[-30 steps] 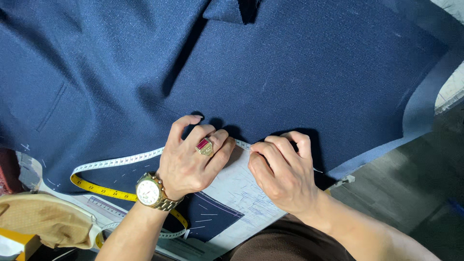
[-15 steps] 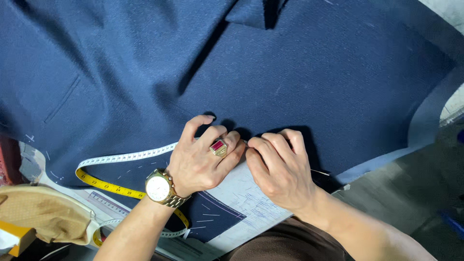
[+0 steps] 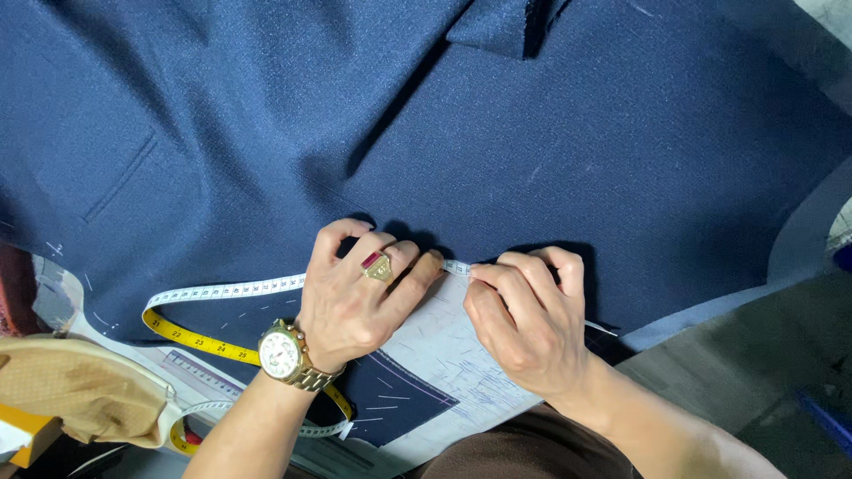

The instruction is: The person measures a piece of dark blue fabric using a tape measure on a workbench. The person aligns the tape measure along curved and straight edges of the fabric and a white paper pattern beneath it.

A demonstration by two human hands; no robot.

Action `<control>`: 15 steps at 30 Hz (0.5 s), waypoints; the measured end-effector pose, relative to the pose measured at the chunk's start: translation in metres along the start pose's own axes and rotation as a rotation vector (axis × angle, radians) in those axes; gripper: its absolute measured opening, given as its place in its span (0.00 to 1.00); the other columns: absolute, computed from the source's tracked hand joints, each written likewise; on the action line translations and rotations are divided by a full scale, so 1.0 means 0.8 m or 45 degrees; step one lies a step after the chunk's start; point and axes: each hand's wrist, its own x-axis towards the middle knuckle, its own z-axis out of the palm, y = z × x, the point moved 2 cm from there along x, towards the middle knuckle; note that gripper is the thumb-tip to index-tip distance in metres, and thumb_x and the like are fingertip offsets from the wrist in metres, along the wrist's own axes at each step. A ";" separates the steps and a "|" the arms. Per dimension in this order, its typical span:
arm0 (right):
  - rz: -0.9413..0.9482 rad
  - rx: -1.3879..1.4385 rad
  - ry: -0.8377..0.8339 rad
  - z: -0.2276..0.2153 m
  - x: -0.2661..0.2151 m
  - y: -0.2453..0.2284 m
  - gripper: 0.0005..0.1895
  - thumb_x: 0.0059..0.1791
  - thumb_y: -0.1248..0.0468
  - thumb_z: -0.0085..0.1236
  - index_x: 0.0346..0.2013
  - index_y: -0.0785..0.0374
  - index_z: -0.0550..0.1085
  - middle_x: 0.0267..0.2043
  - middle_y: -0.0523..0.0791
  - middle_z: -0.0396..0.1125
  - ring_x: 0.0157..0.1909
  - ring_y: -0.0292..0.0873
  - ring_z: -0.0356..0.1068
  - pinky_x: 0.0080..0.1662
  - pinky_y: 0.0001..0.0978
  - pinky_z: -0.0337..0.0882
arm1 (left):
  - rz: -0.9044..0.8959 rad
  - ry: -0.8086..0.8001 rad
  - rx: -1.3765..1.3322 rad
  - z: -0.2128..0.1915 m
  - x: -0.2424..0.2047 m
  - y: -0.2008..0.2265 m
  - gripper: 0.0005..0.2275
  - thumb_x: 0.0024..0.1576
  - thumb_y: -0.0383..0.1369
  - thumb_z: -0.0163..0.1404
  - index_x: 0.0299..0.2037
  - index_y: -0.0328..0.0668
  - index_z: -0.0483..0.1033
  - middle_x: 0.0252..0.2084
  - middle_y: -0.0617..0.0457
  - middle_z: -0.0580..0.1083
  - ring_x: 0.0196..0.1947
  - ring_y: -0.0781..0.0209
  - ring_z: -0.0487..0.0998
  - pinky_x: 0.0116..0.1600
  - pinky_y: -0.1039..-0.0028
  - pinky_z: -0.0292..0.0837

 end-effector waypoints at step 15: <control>0.053 -0.035 -0.187 -0.008 0.006 -0.002 0.10 0.50 0.76 0.55 0.28 0.62 0.69 0.36 0.42 0.71 0.37 0.45 0.71 0.45 0.44 0.61 | -0.019 -0.263 0.019 -0.007 -0.001 -0.001 0.08 0.66 0.26 0.43 0.44 0.38 0.77 0.41 0.50 0.76 0.37 0.53 0.72 0.49 0.57 0.66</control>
